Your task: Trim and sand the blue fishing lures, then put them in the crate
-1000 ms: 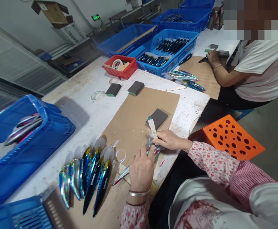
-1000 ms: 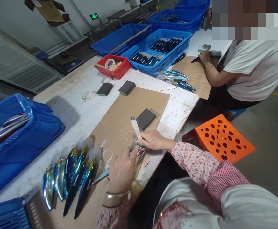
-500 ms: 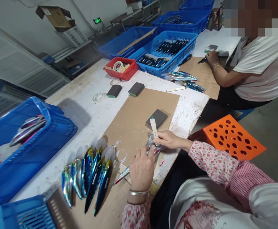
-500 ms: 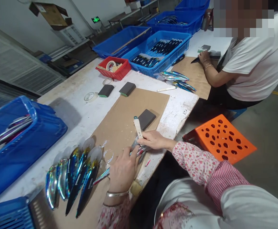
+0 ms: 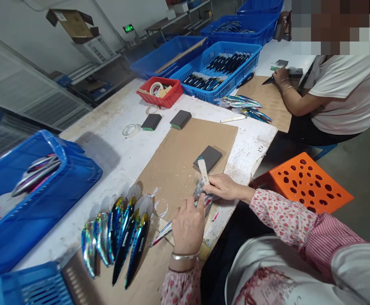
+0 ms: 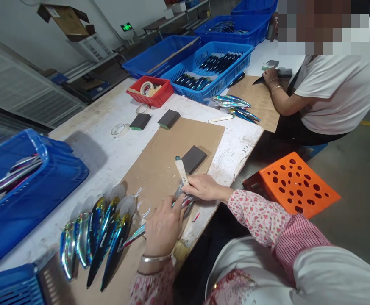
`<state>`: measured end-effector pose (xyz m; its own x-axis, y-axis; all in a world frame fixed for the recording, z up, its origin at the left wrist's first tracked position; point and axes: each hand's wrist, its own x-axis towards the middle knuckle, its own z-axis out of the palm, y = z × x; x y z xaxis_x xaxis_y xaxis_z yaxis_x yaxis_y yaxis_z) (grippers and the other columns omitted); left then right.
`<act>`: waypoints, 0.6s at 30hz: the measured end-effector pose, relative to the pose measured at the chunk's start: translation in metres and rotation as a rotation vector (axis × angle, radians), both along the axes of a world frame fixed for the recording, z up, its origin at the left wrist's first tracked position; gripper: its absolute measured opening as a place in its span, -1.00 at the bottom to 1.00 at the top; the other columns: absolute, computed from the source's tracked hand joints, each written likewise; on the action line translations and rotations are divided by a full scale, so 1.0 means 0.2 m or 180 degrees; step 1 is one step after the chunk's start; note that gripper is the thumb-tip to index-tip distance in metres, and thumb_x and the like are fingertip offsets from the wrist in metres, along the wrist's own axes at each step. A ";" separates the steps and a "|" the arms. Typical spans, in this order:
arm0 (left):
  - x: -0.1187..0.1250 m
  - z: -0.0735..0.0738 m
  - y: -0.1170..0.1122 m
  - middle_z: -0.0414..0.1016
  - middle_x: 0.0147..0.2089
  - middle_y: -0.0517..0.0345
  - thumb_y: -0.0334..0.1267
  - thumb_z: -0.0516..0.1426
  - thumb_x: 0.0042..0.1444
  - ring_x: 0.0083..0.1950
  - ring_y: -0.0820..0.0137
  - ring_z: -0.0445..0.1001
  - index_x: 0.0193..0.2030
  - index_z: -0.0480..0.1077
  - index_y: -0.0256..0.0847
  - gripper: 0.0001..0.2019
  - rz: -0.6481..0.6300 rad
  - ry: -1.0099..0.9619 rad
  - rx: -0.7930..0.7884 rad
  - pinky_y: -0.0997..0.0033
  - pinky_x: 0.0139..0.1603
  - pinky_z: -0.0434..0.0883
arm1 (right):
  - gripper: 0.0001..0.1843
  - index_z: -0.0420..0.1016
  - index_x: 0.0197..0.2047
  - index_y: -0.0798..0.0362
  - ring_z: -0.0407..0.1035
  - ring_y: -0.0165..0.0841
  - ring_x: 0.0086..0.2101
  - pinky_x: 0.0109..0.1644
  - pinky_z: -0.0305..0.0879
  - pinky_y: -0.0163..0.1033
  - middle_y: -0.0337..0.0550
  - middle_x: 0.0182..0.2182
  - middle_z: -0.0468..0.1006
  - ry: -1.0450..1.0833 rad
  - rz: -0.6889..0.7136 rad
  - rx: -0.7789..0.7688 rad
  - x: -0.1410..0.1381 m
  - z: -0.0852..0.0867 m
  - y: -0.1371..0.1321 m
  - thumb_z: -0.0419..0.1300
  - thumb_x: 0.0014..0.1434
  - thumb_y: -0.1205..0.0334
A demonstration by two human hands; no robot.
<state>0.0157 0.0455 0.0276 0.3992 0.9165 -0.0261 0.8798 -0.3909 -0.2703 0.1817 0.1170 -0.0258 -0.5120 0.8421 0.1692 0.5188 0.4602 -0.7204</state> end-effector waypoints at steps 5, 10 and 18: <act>0.00 0.00 0.00 0.45 -0.11 0.02 -0.21 -0.03 0.26 -0.18 0.26 0.42 0.15 0.32 -0.09 -0.65 0.0037 0.0050 -0.0023 0.30 -0.26 0.31 | -0.73 0.29 -0.36 0.09 0.24 -0.40 -0.41 -0.35 -0.04 -0.34 -0.21 -0.44 0.38 0.0068 -0.0174 0.0288 -0.02 -0.02 -0.03 0.02 0.33 0.13; 0.00 0.00 -0.01 0.44 -0.07 0.02 -0.23 -0.05 0.26 -0.15 0.28 0.43 0.16 0.31 -0.06 -0.64 0.0133 0.0001 -0.0149 0.33 -0.24 0.33 | -0.63 0.27 -0.41 0.09 0.19 -0.45 -0.51 -0.42 0.01 -0.38 -0.28 -0.55 0.30 0.0907 -0.0779 -0.0192 -0.04 -0.08 -0.07 -0.04 0.32 0.02; -0.05 -0.02 -0.03 0.46 -0.05 0.03 -0.17 -0.13 0.29 -0.22 0.32 0.50 0.19 0.25 -0.08 -0.62 0.0469 -0.0340 -0.0274 0.42 -0.38 0.34 | -0.63 0.41 -0.30 0.10 0.39 -0.31 -0.36 -0.34 0.17 -0.33 -0.12 -0.42 0.49 -0.1179 -0.1657 -0.0610 0.30 -0.02 0.12 -0.07 0.32 0.05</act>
<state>0.0060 0.0390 0.0245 0.2657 0.9614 -0.0716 0.9511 -0.2736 -0.1435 0.2413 0.1417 -0.0300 -0.0261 0.9928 -0.1169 0.8676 -0.0356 -0.4960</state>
